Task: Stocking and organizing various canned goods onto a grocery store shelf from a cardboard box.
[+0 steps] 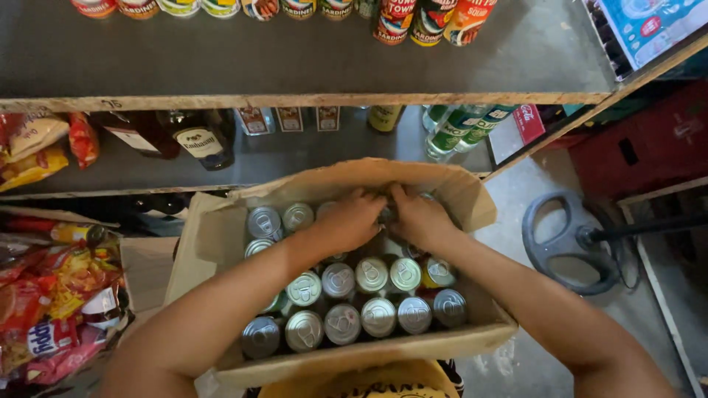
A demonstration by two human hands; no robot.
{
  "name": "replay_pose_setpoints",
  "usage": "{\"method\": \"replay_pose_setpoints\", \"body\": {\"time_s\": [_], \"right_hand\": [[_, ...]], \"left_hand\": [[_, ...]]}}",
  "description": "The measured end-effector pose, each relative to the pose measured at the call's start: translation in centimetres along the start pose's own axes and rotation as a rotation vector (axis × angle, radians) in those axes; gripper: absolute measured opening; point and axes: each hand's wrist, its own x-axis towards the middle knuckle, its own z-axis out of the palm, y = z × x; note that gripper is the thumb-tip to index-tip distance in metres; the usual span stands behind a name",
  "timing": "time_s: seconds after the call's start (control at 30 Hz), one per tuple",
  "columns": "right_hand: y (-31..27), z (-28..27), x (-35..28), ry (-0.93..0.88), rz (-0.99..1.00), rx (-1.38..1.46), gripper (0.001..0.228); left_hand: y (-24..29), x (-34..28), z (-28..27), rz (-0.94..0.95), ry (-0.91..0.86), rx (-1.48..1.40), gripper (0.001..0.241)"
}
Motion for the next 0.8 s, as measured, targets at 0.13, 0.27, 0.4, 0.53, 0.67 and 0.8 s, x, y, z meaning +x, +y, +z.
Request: {"method": "replay_pose_setpoints", "body": {"time_s": [0.13,0.27,0.4,0.53,0.67,0.8], "right_hand": [[-3.2,-5.0,-0.6,-0.008,0.100,0.000,0.074],[-4.5,-10.8,-0.9,0.223,0.020,0.073,0.067],[-6.4,-17.9,0.2,0.431,0.023,0.253,0.063],[-6.0,-21.0,5.1,0.569,0.028,0.426,0.059],[-3.4,-20.6,11.7,0.645,-0.173,0.668,0.048],[0.0,-17.8,16.9,0.537,-0.237,0.876,0.035]], "left_hand": [[0.7,0.3,-4.0,-0.217,-0.095,-0.204,0.050],[1.3,0.7,-8.4,-0.031,0.126,-0.495,0.046],[3.0,2.0,-15.5,0.059,0.296,-0.711,0.064],[1.4,4.8,-19.1,0.063,0.393,-0.806,0.089],[-2.9,7.4,-20.2,-0.027,0.593,-0.567,0.071],[-7.8,9.2,-18.5,-0.128,0.743,-0.544,0.062]]}}
